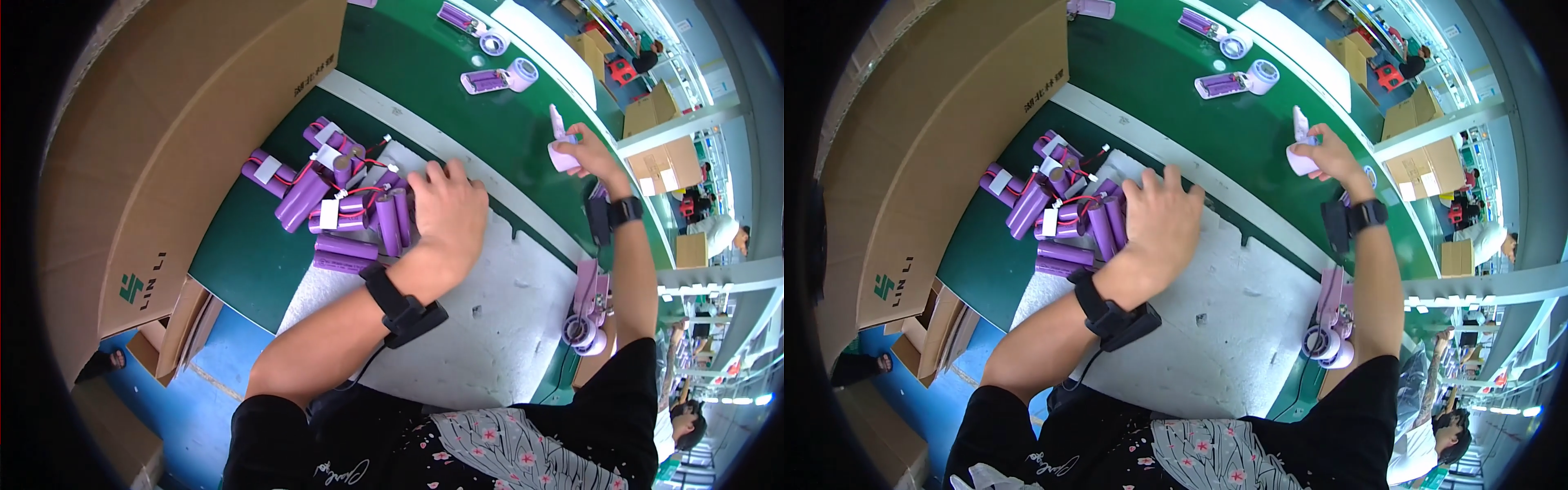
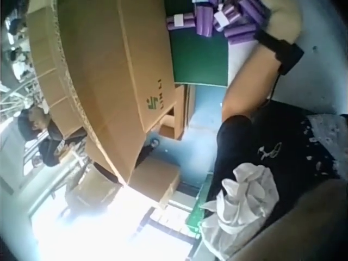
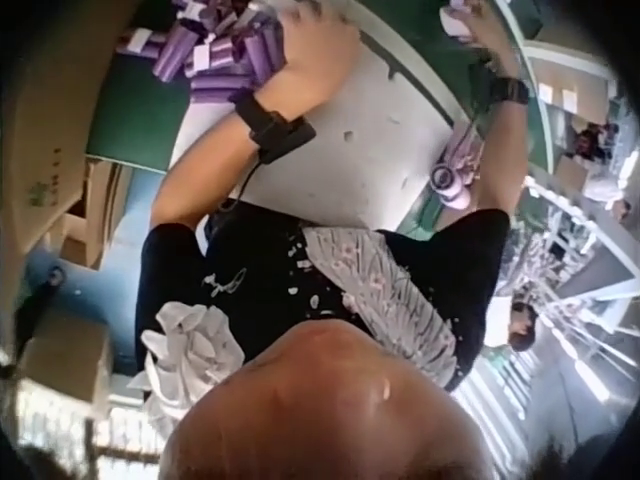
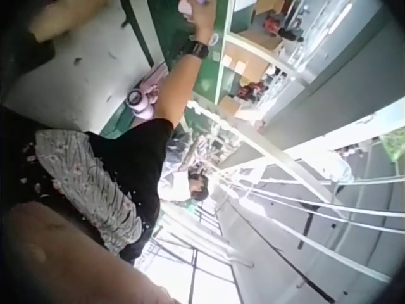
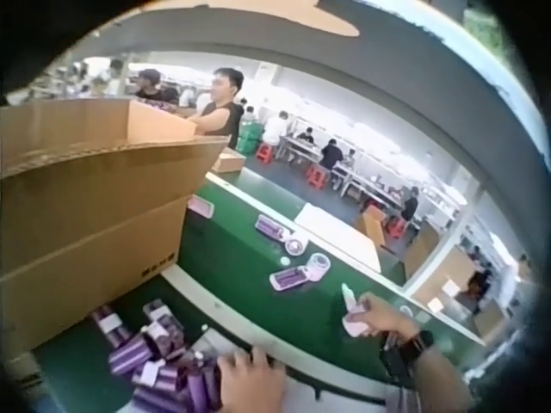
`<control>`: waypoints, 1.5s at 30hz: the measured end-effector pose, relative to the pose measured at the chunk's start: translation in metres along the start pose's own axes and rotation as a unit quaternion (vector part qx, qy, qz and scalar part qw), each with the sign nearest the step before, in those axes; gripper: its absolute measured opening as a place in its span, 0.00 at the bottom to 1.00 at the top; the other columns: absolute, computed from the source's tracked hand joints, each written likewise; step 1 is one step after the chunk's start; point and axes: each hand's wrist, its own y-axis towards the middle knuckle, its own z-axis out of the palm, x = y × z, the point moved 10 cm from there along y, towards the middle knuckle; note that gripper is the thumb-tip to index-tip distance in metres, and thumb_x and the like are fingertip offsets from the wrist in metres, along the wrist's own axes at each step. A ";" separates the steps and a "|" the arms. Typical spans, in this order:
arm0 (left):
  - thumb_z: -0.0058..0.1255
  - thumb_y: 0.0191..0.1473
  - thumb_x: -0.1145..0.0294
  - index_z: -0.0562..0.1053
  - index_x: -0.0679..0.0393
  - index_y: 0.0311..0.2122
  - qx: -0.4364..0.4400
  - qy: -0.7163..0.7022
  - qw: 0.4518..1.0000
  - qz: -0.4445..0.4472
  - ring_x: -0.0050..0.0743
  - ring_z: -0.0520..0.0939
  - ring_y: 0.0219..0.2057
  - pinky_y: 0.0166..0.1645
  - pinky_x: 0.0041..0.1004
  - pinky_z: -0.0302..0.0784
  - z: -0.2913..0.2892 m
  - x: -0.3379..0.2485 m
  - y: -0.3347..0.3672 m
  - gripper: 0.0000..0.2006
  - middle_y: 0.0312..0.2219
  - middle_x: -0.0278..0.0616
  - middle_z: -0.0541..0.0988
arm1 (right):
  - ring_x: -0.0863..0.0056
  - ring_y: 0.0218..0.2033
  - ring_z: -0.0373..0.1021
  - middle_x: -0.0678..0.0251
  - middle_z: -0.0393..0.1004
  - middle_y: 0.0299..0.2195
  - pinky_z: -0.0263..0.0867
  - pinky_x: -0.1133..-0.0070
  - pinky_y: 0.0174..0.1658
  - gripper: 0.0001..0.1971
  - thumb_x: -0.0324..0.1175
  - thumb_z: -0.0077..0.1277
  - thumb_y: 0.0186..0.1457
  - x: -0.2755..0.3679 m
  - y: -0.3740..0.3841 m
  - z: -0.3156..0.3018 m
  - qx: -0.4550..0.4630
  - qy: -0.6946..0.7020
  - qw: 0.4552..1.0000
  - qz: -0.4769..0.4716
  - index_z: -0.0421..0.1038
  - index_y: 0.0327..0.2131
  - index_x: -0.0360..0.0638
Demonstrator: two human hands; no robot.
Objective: The person fits a battery pack into a fan housing, reaches into a box to retrieve more battery packs, and connects the wires of a battery pack to a circuit board. After testing the connection, the person presses the battery pack into the housing and places the assembly on a conveyor belt.
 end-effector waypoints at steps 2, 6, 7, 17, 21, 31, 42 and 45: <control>0.53 0.49 0.72 0.80 0.51 0.38 0.044 -0.004 0.999 -0.016 0.43 0.74 0.45 0.49 0.41 0.63 0.004 0.015 0.002 0.10 0.40 0.40 0.75 | 0.79 0.26 0.73 0.64 0.74 0.36 0.65 0.85 0.23 0.24 0.40 0.62 0.48 0.036 -0.059 0.015 0.075 0.001 0.995 -0.069 0.63 0.46 0.49; 0.52 0.49 0.74 0.80 0.53 0.40 0.076 -0.052 0.994 0.064 0.49 0.79 0.44 0.50 0.45 0.66 -0.004 0.023 0.001 0.12 0.40 0.46 0.77 | 0.76 0.37 0.70 0.67 0.70 0.43 0.66 0.84 0.33 0.24 0.28 0.63 0.44 0.057 -0.158 0.045 0.176 -0.030 0.947 -0.268 0.65 0.45 0.48; 0.52 0.49 0.74 0.80 0.53 0.40 0.078 -0.052 0.993 0.069 0.49 0.79 0.44 0.50 0.45 0.66 -0.006 0.025 0.005 0.12 0.40 0.46 0.77 | 0.76 0.37 0.70 0.67 0.70 0.43 0.66 0.84 0.33 0.24 0.28 0.63 0.44 0.049 -0.168 0.053 0.174 -0.026 0.948 -0.264 0.65 0.45 0.48; 0.55 0.46 0.81 0.79 0.55 0.43 -0.081 -0.209 0.965 0.132 0.44 0.82 0.34 0.39 0.38 0.78 -0.064 0.018 0.008 0.16 0.34 0.45 0.81 | 0.68 0.42 0.71 0.64 0.67 0.51 0.67 0.76 0.46 0.27 0.15 0.57 0.41 0.053 -0.234 0.085 -0.002 -0.176 0.950 -0.257 0.70 0.49 0.44; 0.61 0.44 0.80 0.79 0.56 0.43 -0.162 -0.423 0.882 0.131 0.39 0.81 0.30 0.35 0.31 0.78 -0.090 0.010 0.001 0.17 0.34 0.43 0.79 | 0.70 0.42 0.72 0.63 0.69 0.52 0.68 0.74 0.47 0.22 0.17 0.56 0.48 0.064 -0.250 0.085 -0.060 -0.174 0.912 -0.366 0.70 0.48 0.42; 0.67 0.40 0.74 0.76 0.57 0.42 -0.142 -0.546 0.728 0.389 0.38 0.77 0.37 0.40 0.32 0.75 -0.083 -0.083 -0.078 0.20 0.33 0.40 0.75 | 0.72 0.41 0.73 0.62 0.73 0.43 0.70 0.71 0.46 0.14 0.32 0.48 0.62 0.009 -0.260 0.120 0.080 0.713 0.695 -0.033 0.66 0.48 0.36; 0.68 0.38 0.71 0.69 0.58 0.35 0.167 -0.375 0.849 0.333 0.45 0.77 0.36 0.42 0.39 0.74 0.022 -0.094 -0.066 0.19 0.32 0.41 0.75 | 0.77 0.29 0.70 0.67 0.74 0.32 0.67 0.79 0.37 0.06 0.22 0.55 0.56 -0.044 -0.257 0.113 -0.159 0.369 0.911 -0.091 0.68 0.34 0.37; 0.68 0.40 0.72 0.70 0.59 0.34 0.197 -0.410 0.834 0.313 0.44 0.78 0.36 0.42 0.38 0.75 0.027 -0.085 -0.059 0.18 0.32 0.41 0.76 | 0.77 0.30 0.69 0.67 0.74 0.30 0.65 0.83 0.36 0.09 0.17 0.59 0.49 -0.036 -0.262 0.119 -0.221 0.434 0.862 -0.137 0.69 0.30 0.38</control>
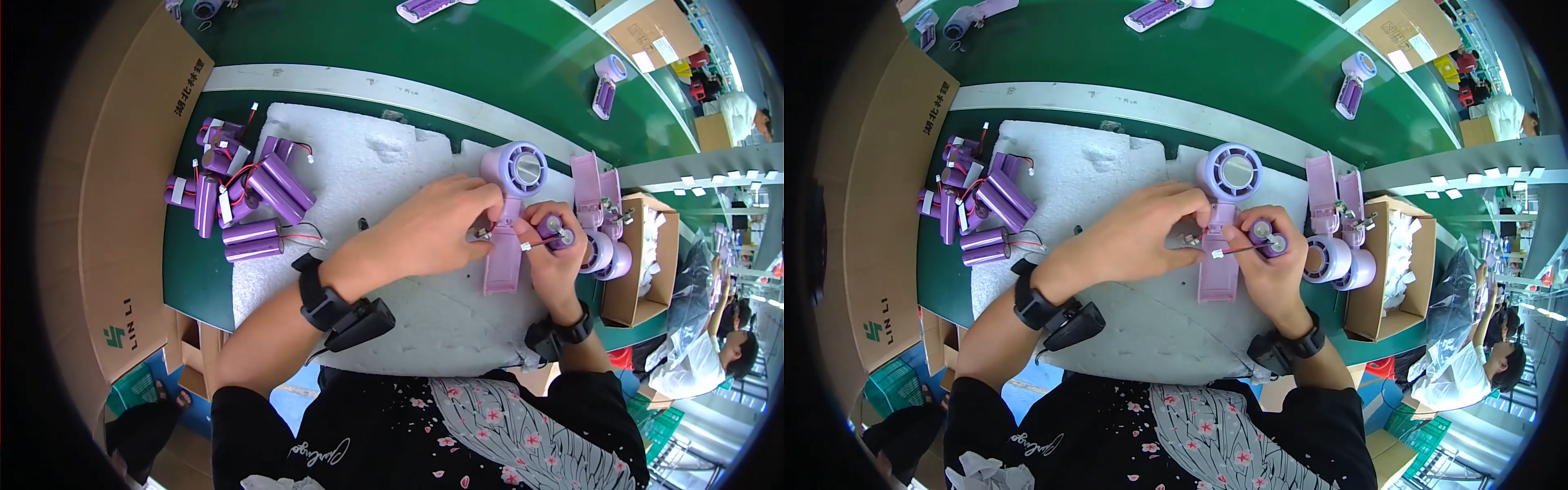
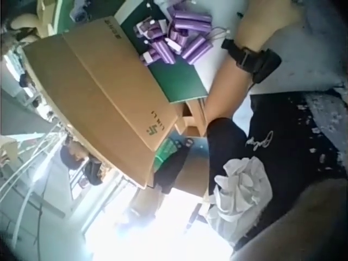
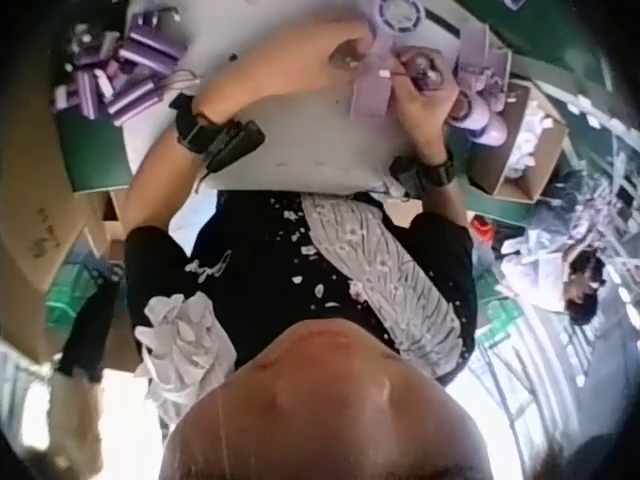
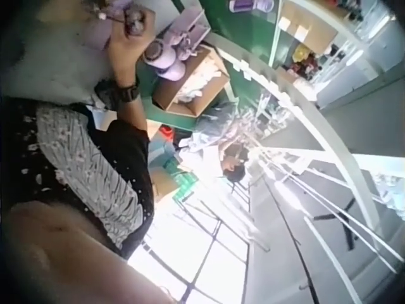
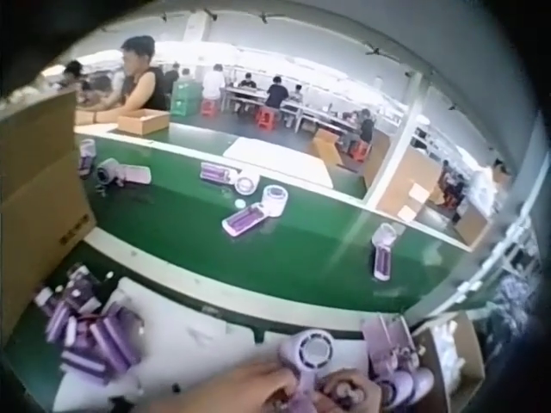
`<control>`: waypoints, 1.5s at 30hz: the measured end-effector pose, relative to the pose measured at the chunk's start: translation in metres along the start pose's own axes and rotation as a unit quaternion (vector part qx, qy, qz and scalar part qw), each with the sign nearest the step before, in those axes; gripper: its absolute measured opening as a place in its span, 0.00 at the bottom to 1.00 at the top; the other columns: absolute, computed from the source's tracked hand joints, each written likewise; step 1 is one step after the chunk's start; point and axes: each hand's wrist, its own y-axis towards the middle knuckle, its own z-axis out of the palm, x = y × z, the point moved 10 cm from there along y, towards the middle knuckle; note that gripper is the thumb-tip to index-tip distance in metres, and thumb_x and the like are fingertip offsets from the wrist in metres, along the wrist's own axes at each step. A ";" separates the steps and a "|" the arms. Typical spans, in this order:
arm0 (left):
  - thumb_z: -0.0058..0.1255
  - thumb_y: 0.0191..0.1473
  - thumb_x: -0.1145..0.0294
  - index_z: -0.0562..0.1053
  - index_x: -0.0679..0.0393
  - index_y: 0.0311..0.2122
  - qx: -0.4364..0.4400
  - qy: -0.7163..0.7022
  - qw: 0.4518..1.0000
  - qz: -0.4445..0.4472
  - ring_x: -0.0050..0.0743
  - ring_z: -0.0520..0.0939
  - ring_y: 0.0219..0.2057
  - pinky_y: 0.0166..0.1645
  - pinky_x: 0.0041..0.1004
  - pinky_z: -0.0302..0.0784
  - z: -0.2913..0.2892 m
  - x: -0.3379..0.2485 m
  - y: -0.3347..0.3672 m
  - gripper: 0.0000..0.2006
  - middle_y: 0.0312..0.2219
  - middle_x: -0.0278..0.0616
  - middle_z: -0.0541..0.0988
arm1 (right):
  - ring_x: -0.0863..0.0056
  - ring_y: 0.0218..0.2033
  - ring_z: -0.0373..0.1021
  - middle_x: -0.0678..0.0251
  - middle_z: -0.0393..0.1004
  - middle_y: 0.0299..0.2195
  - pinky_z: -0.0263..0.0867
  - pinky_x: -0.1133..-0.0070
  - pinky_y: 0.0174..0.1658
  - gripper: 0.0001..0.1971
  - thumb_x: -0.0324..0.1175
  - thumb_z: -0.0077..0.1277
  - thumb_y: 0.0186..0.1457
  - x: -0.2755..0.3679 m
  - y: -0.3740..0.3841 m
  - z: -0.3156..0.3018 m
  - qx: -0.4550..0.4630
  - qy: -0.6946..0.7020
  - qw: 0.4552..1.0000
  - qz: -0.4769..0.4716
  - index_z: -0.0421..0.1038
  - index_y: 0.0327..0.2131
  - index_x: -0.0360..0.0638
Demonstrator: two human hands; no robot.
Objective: The person fits a battery pack into a fan housing, reaches into a box to retrieve more battery packs, and connects the wires of a battery pack to a circuit board. After testing the connection, the person presses the battery pack into the housing and places the assembly on a conveyor belt.
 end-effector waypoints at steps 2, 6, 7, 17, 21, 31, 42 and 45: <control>0.67 0.41 0.74 0.71 0.61 0.33 0.028 -0.026 0.999 -0.010 0.42 0.79 0.34 0.40 0.36 0.76 -0.002 0.002 0.000 0.15 0.30 0.42 0.77 | 0.76 0.31 0.69 0.66 0.74 0.30 0.65 0.82 0.37 0.10 0.17 0.60 0.48 0.005 0.000 0.003 0.015 -0.025 0.999 -0.036 0.68 0.30 0.38; 0.66 0.42 0.76 0.72 0.62 0.31 0.062 -0.077 0.995 -0.035 0.40 0.80 0.31 0.38 0.34 0.77 -0.006 0.006 0.002 0.13 0.28 0.42 0.78 | 0.73 0.34 0.69 0.63 0.75 0.31 0.65 0.79 0.38 0.13 0.16 0.62 0.43 0.033 0.000 0.016 0.061 -0.122 0.977 -0.163 0.68 0.30 0.39; 0.66 0.42 0.76 0.73 0.62 0.31 0.070 -0.096 0.992 -0.042 0.39 0.80 0.30 0.37 0.33 0.77 -0.006 0.008 0.002 0.12 0.27 0.42 0.78 | 0.72 0.34 0.69 0.63 0.76 0.32 0.66 0.78 0.37 0.14 0.16 0.62 0.42 0.043 -0.003 0.022 0.072 -0.168 0.960 -0.213 0.68 0.29 0.39; 0.68 0.41 0.74 0.73 0.62 0.30 0.061 -0.051 0.997 0.012 0.37 0.79 0.26 0.33 0.31 0.74 -0.006 -0.001 0.002 0.13 0.25 0.41 0.78 | 0.67 0.33 0.67 0.68 0.78 0.30 0.65 0.75 0.37 0.15 0.17 0.63 0.37 0.047 -0.007 0.038 0.095 -0.242 0.932 -0.254 0.69 0.29 0.42; 0.68 0.41 0.74 0.74 0.62 0.30 0.080 -0.038 0.996 -0.006 0.36 0.78 0.25 0.31 0.30 0.73 -0.007 0.000 0.003 0.13 0.25 0.41 0.77 | 0.67 0.32 0.67 0.68 0.78 0.30 0.65 0.76 0.37 0.16 0.17 0.62 0.36 0.046 -0.006 0.040 0.106 -0.243 0.935 -0.235 0.70 0.30 0.43; 0.61 0.41 0.82 0.76 0.60 0.31 0.019 0.004 0.996 0.084 0.36 0.77 0.27 0.32 0.33 0.72 -0.022 -0.016 -0.005 0.10 0.25 0.40 0.75 | 0.67 0.32 0.69 0.67 0.75 0.28 0.66 0.75 0.33 0.17 0.18 0.62 0.34 0.048 -0.008 0.041 0.136 -0.272 0.923 -0.237 0.71 0.31 0.42; 0.57 0.42 0.85 0.78 0.59 0.33 0.068 -0.073 0.995 0.024 0.38 0.78 0.30 0.35 0.32 0.75 -0.011 -0.013 -0.003 0.11 0.29 0.41 0.76 | 0.66 0.34 0.71 0.63 0.75 0.31 0.68 0.75 0.35 0.16 0.19 0.64 0.40 0.048 -0.012 0.041 0.145 -0.258 0.927 -0.229 0.72 0.35 0.40; 0.57 0.42 0.86 0.78 0.60 0.33 0.067 -0.109 0.992 0.006 0.36 0.79 0.31 0.36 0.30 0.76 -0.012 -0.009 -0.001 0.11 0.29 0.41 0.76 | 0.66 0.34 0.71 0.60 0.75 0.32 0.68 0.76 0.36 0.16 0.19 0.63 0.42 0.046 -0.012 0.040 0.138 -0.235 0.938 -0.216 0.72 0.36 0.40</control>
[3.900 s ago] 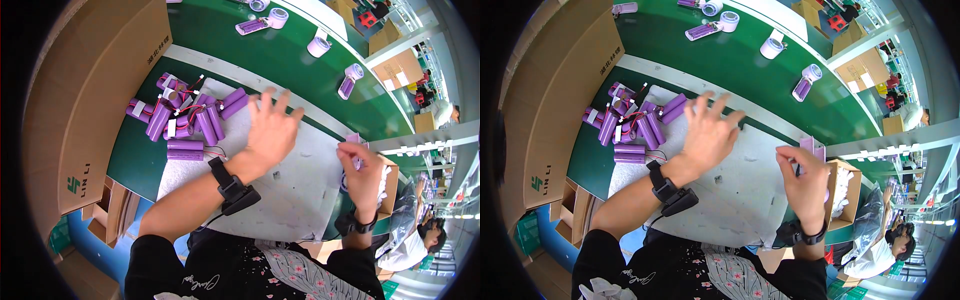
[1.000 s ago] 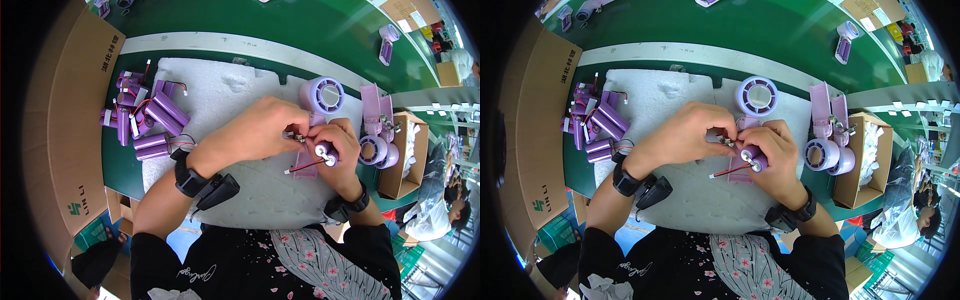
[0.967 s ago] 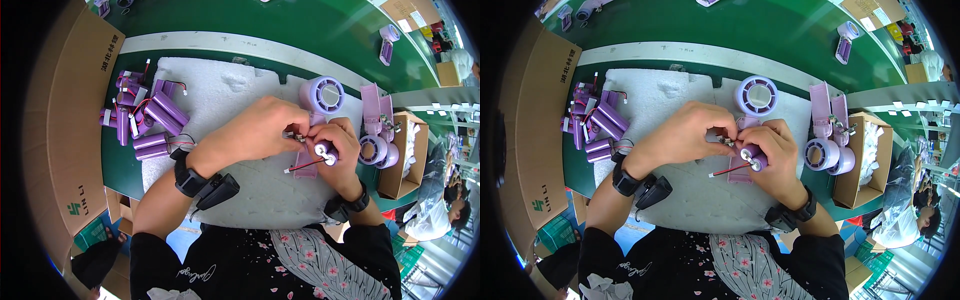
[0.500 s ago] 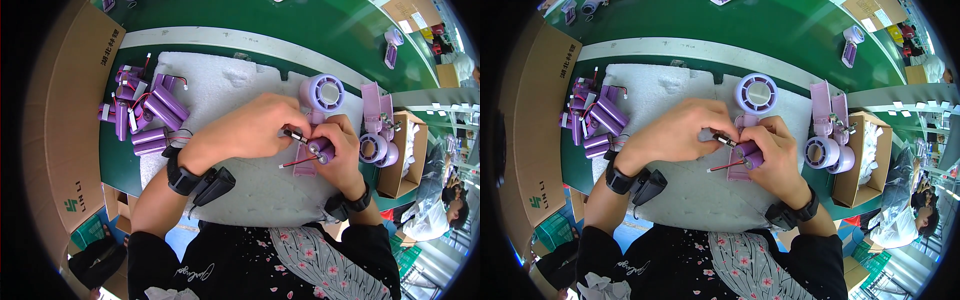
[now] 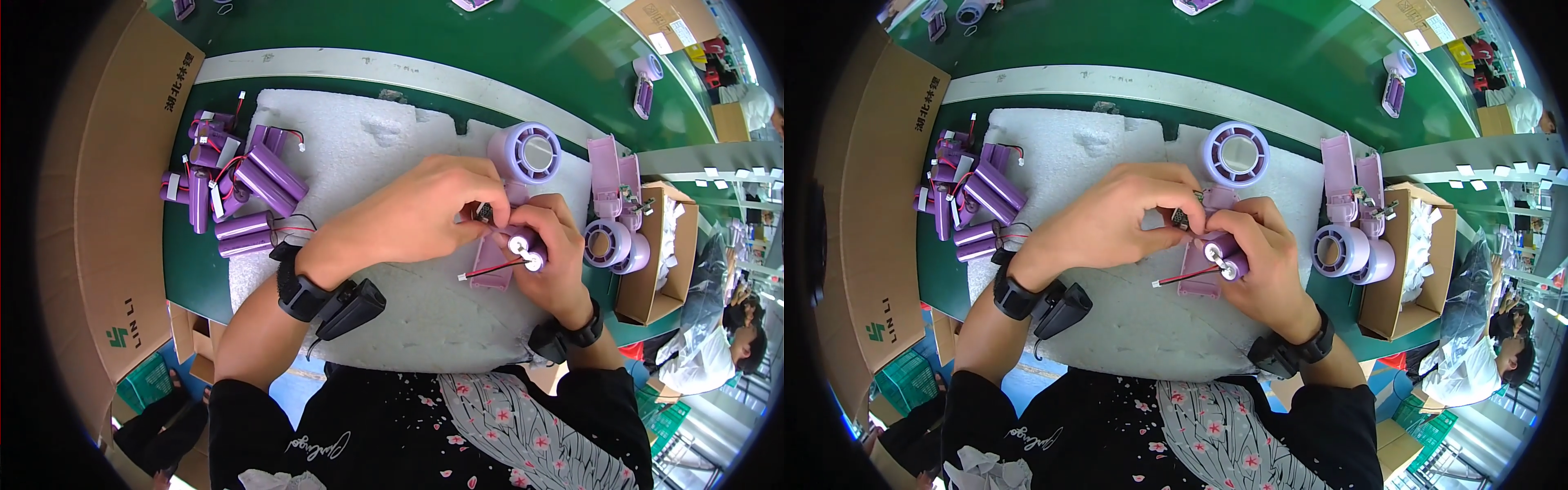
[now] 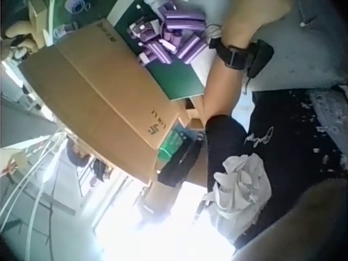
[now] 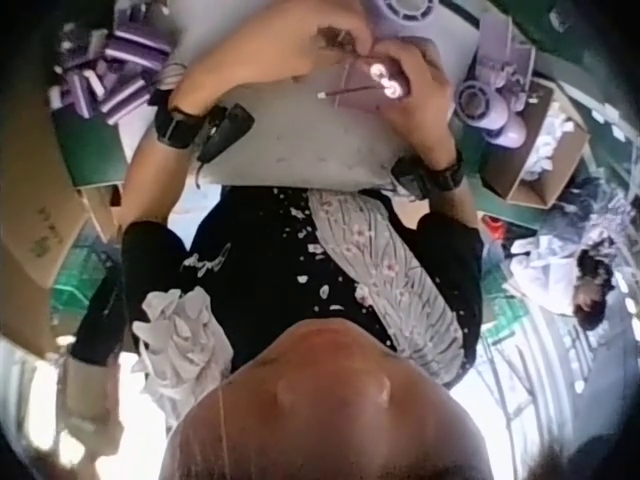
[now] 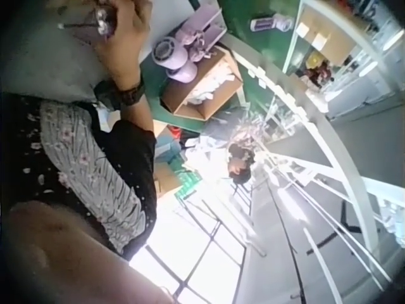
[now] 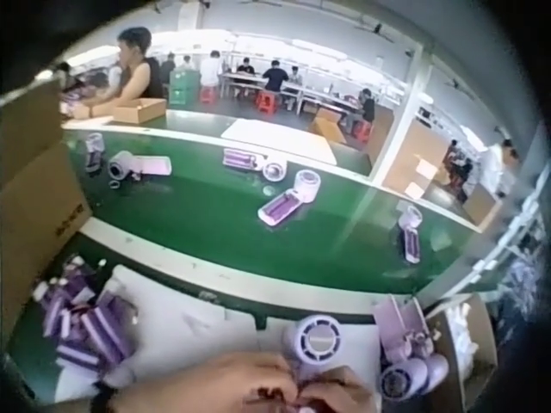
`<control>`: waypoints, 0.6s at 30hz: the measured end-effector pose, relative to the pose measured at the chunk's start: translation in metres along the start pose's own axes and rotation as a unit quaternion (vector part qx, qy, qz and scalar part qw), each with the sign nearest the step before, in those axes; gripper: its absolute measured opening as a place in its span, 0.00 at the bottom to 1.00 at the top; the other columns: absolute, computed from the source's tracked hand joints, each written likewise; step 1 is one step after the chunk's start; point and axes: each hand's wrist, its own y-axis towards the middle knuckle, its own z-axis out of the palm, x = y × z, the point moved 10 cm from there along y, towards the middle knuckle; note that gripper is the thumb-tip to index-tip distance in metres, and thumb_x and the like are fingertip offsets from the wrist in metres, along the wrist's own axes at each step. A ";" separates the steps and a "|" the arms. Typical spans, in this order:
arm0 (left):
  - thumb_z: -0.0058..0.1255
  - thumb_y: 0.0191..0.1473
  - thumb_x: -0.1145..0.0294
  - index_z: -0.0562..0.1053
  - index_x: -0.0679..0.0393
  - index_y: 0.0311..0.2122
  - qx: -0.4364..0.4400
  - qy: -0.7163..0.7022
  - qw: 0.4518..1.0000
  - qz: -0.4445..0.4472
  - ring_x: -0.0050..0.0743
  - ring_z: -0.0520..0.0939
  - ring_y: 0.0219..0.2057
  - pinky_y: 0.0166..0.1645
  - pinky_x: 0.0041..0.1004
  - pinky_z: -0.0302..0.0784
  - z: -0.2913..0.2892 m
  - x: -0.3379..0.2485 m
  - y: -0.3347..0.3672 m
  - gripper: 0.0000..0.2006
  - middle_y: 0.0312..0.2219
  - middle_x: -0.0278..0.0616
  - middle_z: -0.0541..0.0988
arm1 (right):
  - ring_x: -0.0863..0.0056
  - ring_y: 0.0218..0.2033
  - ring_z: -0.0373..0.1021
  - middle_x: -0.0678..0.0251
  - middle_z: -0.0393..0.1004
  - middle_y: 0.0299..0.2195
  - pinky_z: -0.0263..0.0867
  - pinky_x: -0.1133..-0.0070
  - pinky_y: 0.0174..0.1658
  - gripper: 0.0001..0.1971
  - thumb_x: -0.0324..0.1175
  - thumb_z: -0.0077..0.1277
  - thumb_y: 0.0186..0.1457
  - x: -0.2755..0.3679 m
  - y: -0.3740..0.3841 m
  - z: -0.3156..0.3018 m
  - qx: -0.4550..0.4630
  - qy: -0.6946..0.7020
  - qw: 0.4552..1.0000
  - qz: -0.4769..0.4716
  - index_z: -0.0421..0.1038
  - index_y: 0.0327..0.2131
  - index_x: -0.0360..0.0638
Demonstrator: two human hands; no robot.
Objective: The person fits a battery pack into a fan housing, reaches into a box to retrieve more battery packs, and connects the wires of a battery pack to a circuit board. After testing the connection, the person presses the battery pack into the housing and places the assembly on a conveyor belt.
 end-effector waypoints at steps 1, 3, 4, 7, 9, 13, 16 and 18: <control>0.57 0.42 0.86 0.78 0.61 0.33 -0.005 -0.008 1.000 0.005 0.35 0.79 0.31 0.36 0.30 0.77 -0.002 0.000 0.000 0.11 0.29 0.41 0.77 | 0.67 0.34 0.71 0.60 0.74 0.33 0.67 0.76 0.36 0.15 0.19 0.63 0.44 -0.002 -0.001 -0.001 -0.006 0.020 1.000 0.007 0.71 0.37 0.39; 0.57 0.42 0.86 0.78 0.61 0.33 -0.008 -0.016 1.000 0.010 0.34 0.79 0.31 0.37 0.29 0.77 -0.005 0.000 0.000 0.11 0.29 0.41 0.77 | 0.69 0.35 0.71 0.59 0.74 0.35 0.67 0.77 0.38 0.14 0.19 0.61 0.47 -0.007 -0.004 -0.003 -0.020 0.061 0.998 0.020 0.70 0.38 0.38; 0.57 0.42 0.86 0.78 0.61 0.33 0.000 -0.022 1.000 -0.003 0.33 0.79 0.31 0.37 0.29 0.77 -0.005 0.002 0.000 0.11 0.30 0.40 0.77 | 0.69 0.35 0.71 0.59 0.74 0.35 0.67 0.77 0.38 0.14 0.19 0.61 0.47 -0.008 -0.005 -0.003 -0.021 0.061 0.998 0.021 0.70 0.38 0.38; 0.57 0.43 0.85 0.78 0.61 0.34 0.016 -0.034 0.999 -0.031 0.32 0.79 0.31 0.36 0.28 0.77 -0.005 0.007 0.000 0.10 0.31 0.40 0.78 | 0.72 0.34 0.69 0.61 0.72 0.35 0.66 0.78 0.38 0.12 0.19 0.58 0.50 -0.021 -0.013 -0.024 -0.133 0.076 0.987 0.056 0.69 0.39 0.37; 0.56 0.44 0.84 0.78 0.60 0.34 0.025 -0.031 0.998 -0.051 0.30 0.79 0.32 0.36 0.27 0.76 -0.004 0.009 0.000 0.10 0.31 0.39 0.78 | 0.72 0.33 0.69 0.60 0.72 0.35 0.66 0.78 0.36 0.13 0.21 0.59 0.49 -0.029 -0.018 -0.025 -0.152 0.090 0.982 0.064 0.70 0.39 0.37; 0.55 0.44 0.84 0.78 0.60 0.34 0.039 -0.041 0.996 -0.068 0.27 0.78 0.33 0.36 0.25 0.74 -0.003 0.012 -0.002 0.10 0.31 0.37 0.78 | 0.71 0.31 0.69 0.60 0.71 0.34 0.65 0.79 0.33 0.14 0.23 0.63 0.48 -0.030 -0.016 -0.029 -0.156 0.107 0.980 0.059 0.71 0.39 0.37; 0.56 0.45 0.83 0.78 0.60 0.35 0.047 -0.049 0.994 -0.080 0.25 0.78 0.34 0.36 0.24 0.73 -0.003 0.014 -0.003 0.09 0.31 0.36 0.79 | 0.71 0.29 0.67 0.60 0.69 0.33 0.64 0.79 0.32 0.13 0.24 0.63 0.48 -0.018 -0.009 -0.022 -0.094 0.082 0.992 0.019 0.72 0.37 0.37; 0.57 0.47 0.82 0.78 0.61 0.35 0.057 -0.055 0.992 -0.093 0.23 0.77 0.35 0.36 0.23 0.73 0.000 0.017 -0.003 0.08 0.31 0.35 0.79 | 0.73 0.28 0.66 0.61 0.68 0.33 0.63 0.79 0.31 0.11 0.25 0.64 0.48 -0.017 -0.010 -0.021 -0.091 0.063 0.994 0.008 0.73 0.35 0.38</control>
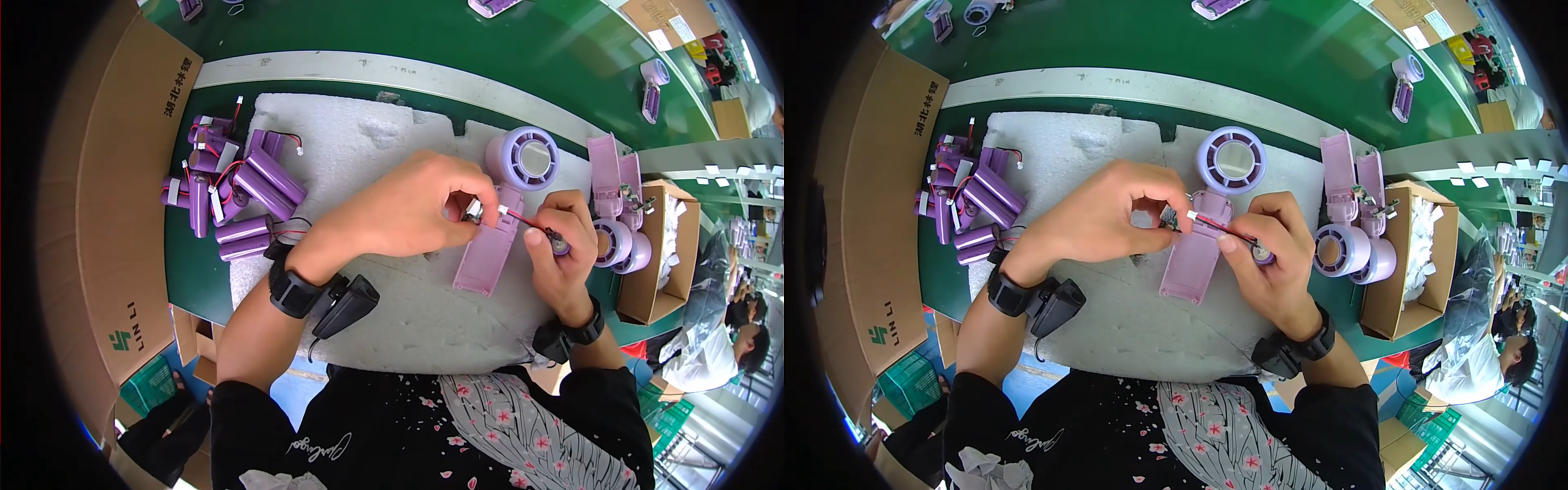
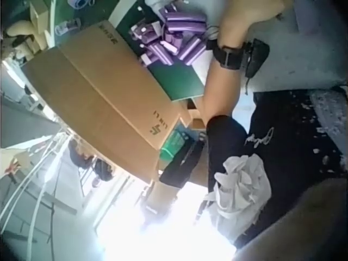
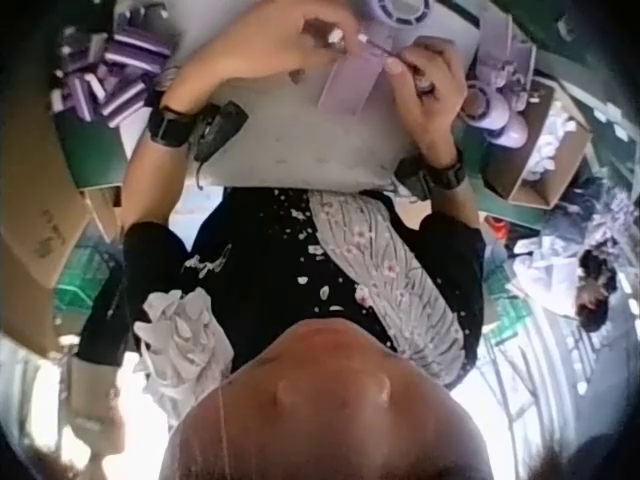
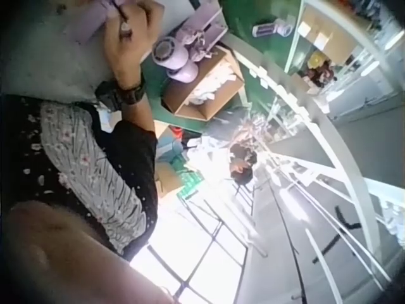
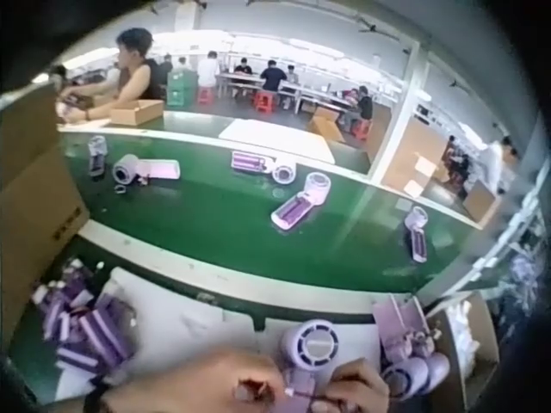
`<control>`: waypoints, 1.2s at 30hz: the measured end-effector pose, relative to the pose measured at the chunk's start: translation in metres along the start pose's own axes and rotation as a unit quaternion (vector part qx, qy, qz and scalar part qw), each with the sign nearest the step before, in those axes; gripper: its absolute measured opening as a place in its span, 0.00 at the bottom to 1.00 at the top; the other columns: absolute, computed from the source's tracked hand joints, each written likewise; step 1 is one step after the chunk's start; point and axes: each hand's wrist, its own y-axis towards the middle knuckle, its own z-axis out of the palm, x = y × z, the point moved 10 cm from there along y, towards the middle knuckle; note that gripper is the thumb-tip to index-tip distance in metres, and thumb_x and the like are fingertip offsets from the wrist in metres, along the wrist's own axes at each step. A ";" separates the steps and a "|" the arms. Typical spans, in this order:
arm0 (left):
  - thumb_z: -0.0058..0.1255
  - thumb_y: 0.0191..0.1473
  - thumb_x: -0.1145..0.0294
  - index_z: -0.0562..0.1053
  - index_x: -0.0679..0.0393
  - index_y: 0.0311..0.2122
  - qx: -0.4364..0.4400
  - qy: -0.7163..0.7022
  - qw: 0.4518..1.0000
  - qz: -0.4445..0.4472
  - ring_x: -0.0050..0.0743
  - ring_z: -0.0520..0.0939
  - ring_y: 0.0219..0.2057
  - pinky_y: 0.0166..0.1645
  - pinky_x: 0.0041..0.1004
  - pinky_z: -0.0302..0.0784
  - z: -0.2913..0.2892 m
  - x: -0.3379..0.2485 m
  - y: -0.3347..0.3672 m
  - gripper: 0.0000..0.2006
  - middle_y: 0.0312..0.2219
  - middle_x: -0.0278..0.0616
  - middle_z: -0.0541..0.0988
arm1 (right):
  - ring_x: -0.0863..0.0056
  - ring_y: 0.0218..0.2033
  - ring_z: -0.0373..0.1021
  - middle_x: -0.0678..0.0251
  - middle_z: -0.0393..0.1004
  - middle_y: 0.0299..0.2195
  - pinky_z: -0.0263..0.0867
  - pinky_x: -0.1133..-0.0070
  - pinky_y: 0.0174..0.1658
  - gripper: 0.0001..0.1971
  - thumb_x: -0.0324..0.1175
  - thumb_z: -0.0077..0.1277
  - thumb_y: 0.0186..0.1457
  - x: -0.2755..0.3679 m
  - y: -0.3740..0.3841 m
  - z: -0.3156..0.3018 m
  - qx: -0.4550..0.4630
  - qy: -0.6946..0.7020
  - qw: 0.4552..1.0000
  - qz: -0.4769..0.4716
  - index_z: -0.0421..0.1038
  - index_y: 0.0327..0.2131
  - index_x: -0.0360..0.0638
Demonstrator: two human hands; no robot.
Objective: The person fits a battery pack into a fan housing, reaches into a box to retrieve more battery packs, and connects the wires of a battery pack to a circuit board. After testing the connection, the person presses the battery pack into the housing and places the assembly on a conveyor belt.
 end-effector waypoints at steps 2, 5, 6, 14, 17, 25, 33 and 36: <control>0.58 0.48 0.81 0.78 0.61 0.35 0.000 -0.016 1.000 -0.007 0.22 0.77 0.35 0.36 0.23 0.73 0.001 0.002 0.001 0.07 0.31 0.35 0.79 | 0.73 0.28 0.66 0.61 0.68 0.33 0.63 0.80 0.30 0.10 0.25 0.64 0.48 0.001 -0.001 0.001 0.002 -0.009 1.000 -0.006 0.74 0.34 0.38; 0.59 0.51 0.79 0.78 0.63 0.36 0.001 -0.047 0.999 -0.022 0.20 0.77 0.34 0.36 0.23 0.73 0.003 0.007 0.001 0.06 0.31 0.35 0.79 | 0.76 0.27 0.65 0.62 0.67 0.33 0.62 0.80 0.28 0.08 0.25 0.64 0.47 0.005 0.000 0.001 0.001 -0.017 1.000 -0.013 0.74 0.31 0.39; 0.60 0.51 0.78 0.79 0.63 0.36 -0.006 -0.062 0.998 -0.024 0.20 0.77 0.34 0.37 0.22 0.73 0.003 0.009 0.001 0.06 0.31 0.35 0.79 | 0.76 0.27 0.65 0.62 0.67 0.33 0.62 0.80 0.28 0.08 0.25 0.64 0.47 0.005 0.000 0.001 0.001 -0.017 1.000 -0.013 0.74 0.31 0.39; 0.60 0.52 0.77 0.79 0.65 0.35 -0.036 -0.089 0.994 -0.043 0.21 0.78 0.33 0.39 0.22 0.75 -0.003 0.011 -0.001 0.06 0.31 0.37 0.79 | 0.74 0.27 0.64 0.61 0.66 0.32 0.60 0.80 0.29 0.06 0.23 0.61 0.47 0.001 -0.002 0.019 0.076 -0.014 0.997 0.026 0.73 0.29 0.38; 0.59 0.51 0.77 0.79 0.66 0.34 -0.034 -0.060 0.997 -0.043 0.21 0.78 0.33 0.39 0.22 0.75 -0.005 0.009 0.000 0.05 0.31 0.37 0.79 | 0.74 0.26 0.63 0.62 0.65 0.31 0.60 0.80 0.28 0.07 0.23 0.61 0.46 -0.001 -0.002 0.026 0.109 -0.035 0.993 0.027 0.76 0.31 0.39; 0.58 0.50 0.76 0.78 0.66 0.33 -0.020 -0.021 0.999 -0.036 0.21 0.77 0.33 0.39 0.23 0.75 -0.003 0.006 0.000 0.06 0.30 0.37 0.79 | 0.75 0.25 0.62 0.64 0.63 0.30 0.58 0.80 0.26 0.10 0.23 0.63 0.45 0.008 0.002 0.027 0.095 -0.065 0.993 0.014 0.78 0.34 0.40; 0.57 0.48 0.85 0.78 0.65 0.40 0.030 -0.087 0.993 -0.080 0.21 0.77 0.36 0.44 0.24 0.76 0.003 0.013 -0.001 0.11 0.36 0.37 0.78 | 0.78 0.25 0.62 0.66 0.63 0.30 0.58 0.82 0.26 0.10 0.22 0.63 0.45 0.003 -0.001 0.024 0.084 -0.041 0.995 0.023 0.80 0.35 0.41; 0.53 0.48 0.90 0.77 0.65 0.45 0.039 -0.124 0.990 -0.061 0.23 0.78 0.38 0.47 0.25 0.77 0.005 0.016 -0.001 0.18 0.39 0.38 0.78 | 0.78 0.25 0.62 0.66 0.64 0.31 0.58 0.82 0.26 0.11 0.21 0.63 0.45 0.005 0.000 0.024 0.088 -0.038 0.995 0.019 0.80 0.35 0.40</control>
